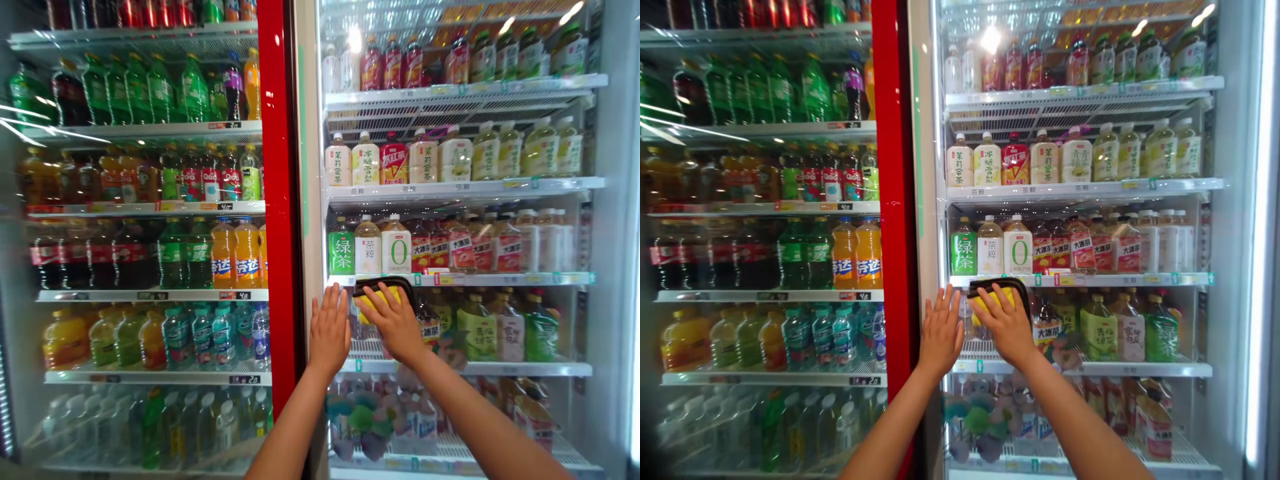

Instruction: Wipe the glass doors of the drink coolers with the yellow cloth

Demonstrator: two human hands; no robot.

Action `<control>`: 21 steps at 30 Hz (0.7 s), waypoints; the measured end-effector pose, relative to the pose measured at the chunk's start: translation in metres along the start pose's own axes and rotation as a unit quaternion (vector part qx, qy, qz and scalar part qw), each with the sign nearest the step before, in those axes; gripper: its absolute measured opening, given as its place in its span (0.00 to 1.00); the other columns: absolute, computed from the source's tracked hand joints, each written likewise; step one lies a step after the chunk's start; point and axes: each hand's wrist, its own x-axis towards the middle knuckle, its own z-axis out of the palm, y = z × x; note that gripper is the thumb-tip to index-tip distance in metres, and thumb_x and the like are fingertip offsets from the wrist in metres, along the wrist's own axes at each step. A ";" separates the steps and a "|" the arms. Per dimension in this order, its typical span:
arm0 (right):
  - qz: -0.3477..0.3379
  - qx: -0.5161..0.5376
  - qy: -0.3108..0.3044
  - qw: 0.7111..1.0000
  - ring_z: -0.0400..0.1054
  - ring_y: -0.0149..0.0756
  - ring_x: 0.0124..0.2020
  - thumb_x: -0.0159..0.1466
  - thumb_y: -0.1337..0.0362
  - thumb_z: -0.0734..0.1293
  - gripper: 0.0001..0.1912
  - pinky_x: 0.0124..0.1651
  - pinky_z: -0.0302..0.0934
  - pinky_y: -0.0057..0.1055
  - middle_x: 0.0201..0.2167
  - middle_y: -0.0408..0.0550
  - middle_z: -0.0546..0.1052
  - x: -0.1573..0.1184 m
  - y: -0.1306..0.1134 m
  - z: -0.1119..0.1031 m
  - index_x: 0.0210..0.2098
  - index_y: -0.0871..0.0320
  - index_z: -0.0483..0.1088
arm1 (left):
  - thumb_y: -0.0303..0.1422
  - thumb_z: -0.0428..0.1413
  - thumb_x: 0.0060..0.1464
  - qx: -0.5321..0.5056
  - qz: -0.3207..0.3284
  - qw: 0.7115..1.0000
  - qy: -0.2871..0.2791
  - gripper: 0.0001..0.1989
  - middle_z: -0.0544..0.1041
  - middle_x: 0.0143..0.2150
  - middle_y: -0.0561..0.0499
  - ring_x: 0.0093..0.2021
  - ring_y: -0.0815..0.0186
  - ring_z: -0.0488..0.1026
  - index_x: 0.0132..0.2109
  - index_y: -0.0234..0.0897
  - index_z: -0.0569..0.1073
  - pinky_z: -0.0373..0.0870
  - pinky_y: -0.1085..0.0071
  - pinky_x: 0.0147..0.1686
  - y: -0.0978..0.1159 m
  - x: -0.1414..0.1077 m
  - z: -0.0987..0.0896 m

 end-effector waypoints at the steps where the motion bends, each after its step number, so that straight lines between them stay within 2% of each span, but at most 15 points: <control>1: 0.012 -0.001 0.001 1.000 0.43 0.48 0.75 0.64 0.71 0.64 0.37 0.74 0.35 0.58 0.72 0.40 0.60 0.006 0.009 -0.003 0.70 0.41 0.59 | 0.27 0.50 0.63 0.003 0.000 1.000 -0.001 0.42 0.49 0.77 0.41 0.77 0.55 0.42 0.76 0.35 0.36 0.48 0.47 0.73 0.003 0.004 0.002; 3: 0.076 -0.005 0.024 0.997 0.43 0.50 0.75 0.63 0.71 0.64 0.39 0.74 0.36 0.59 0.73 0.42 0.58 0.008 0.027 -0.009 0.71 0.42 0.56 | 0.27 0.51 0.63 0.009 -0.001 1.000 0.000 0.42 0.50 0.77 0.41 0.77 0.54 0.42 0.76 0.35 0.38 0.47 0.48 0.73 0.010 0.010 0.006; 6: 0.178 -0.013 0.074 0.981 0.41 0.54 0.76 0.62 0.71 0.64 0.43 0.73 0.40 0.62 0.75 0.47 0.54 -0.017 0.037 -0.009 0.74 0.44 0.50 | 0.27 0.51 0.62 0.012 0.009 1.000 0.002 0.41 0.51 0.76 0.41 0.77 0.54 0.43 0.76 0.34 0.41 0.47 0.48 0.74 0.023 0.015 0.012; 7: 0.186 -0.014 0.078 0.979 0.40 0.56 0.76 0.62 0.70 0.65 0.43 0.72 0.40 0.63 0.75 0.48 0.53 -0.026 0.036 -0.008 0.74 0.44 0.50 | 0.27 0.51 0.62 0.012 0.015 1.000 0.002 0.40 0.51 0.76 0.41 0.77 0.54 0.43 0.76 0.34 0.42 0.47 0.47 0.74 0.027 0.017 0.014; 9: 0.152 -0.015 0.056 0.987 0.40 0.57 0.76 0.61 0.70 0.66 0.43 0.72 0.39 0.65 0.75 0.47 0.53 -0.037 0.036 -0.007 0.73 0.42 0.53 | 0.26 0.51 0.62 0.008 0.028 1.000 -0.003 0.40 0.51 0.76 0.40 0.77 0.54 0.42 0.76 0.34 0.43 0.46 0.47 0.73 0.035 0.019 0.017; 12: 0.092 -0.025 0.020 0.995 0.42 0.54 0.75 0.61 0.70 0.66 0.41 0.73 0.37 0.63 0.74 0.44 0.56 -0.030 0.055 -0.015 0.71 0.39 0.57 | 0.25 0.51 0.61 0.002 0.033 0.999 -0.010 0.40 0.51 0.76 0.40 0.77 0.54 0.42 0.75 0.34 0.45 0.45 0.45 0.73 0.045 0.026 0.019; 15: 0.139 -0.043 0.045 0.988 0.42 0.53 0.75 0.61 0.70 0.65 0.42 0.73 0.39 0.62 0.75 0.45 0.55 -0.027 0.089 -0.023 0.72 0.42 0.54 | 0.26 0.51 0.61 -0.004 0.032 0.999 -0.015 0.39 0.51 0.76 0.40 0.77 0.54 0.42 0.75 0.34 0.46 0.43 0.44 0.73 0.056 0.033 0.022; 17: 0.200 -0.052 0.075 0.976 0.40 0.54 0.76 0.61 0.70 0.65 0.44 0.72 0.41 0.63 0.76 0.47 0.51 -0.041 0.100 -0.024 0.74 0.44 0.49 | 0.27 0.50 0.62 -0.004 0.035 0.999 -0.016 0.38 0.51 0.76 0.41 0.77 0.54 0.42 0.75 0.34 0.46 0.42 0.44 0.74 0.064 0.036 0.025; 19: 0.235 -0.059 0.093 0.966 0.38 0.57 0.76 0.63 0.69 0.65 0.45 0.71 0.42 0.65 0.76 0.50 0.48 -0.061 0.097 -0.020 0.75 0.47 0.45 | 0.27 0.50 0.62 -0.004 0.043 0.999 -0.015 0.38 0.52 0.76 0.41 0.77 0.54 0.42 0.75 0.33 0.46 0.42 0.44 0.74 0.072 0.038 0.029; 21: 0.217 -0.058 0.082 0.971 0.37 0.58 0.76 0.64 0.67 0.65 0.43 0.71 0.41 0.66 0.76 0.52 0.48 -0.074 0.088 -0.017 0.75 0.46 0.46 | 0.26 0.50 0.61 -0.009 0.059 0.998 -0.014 0.38 0.52 0.76 0.41 0.77 0.54 0.42 0.75 0.34 0.46 0.42 0.45 0.74 0.079 0.040 0.033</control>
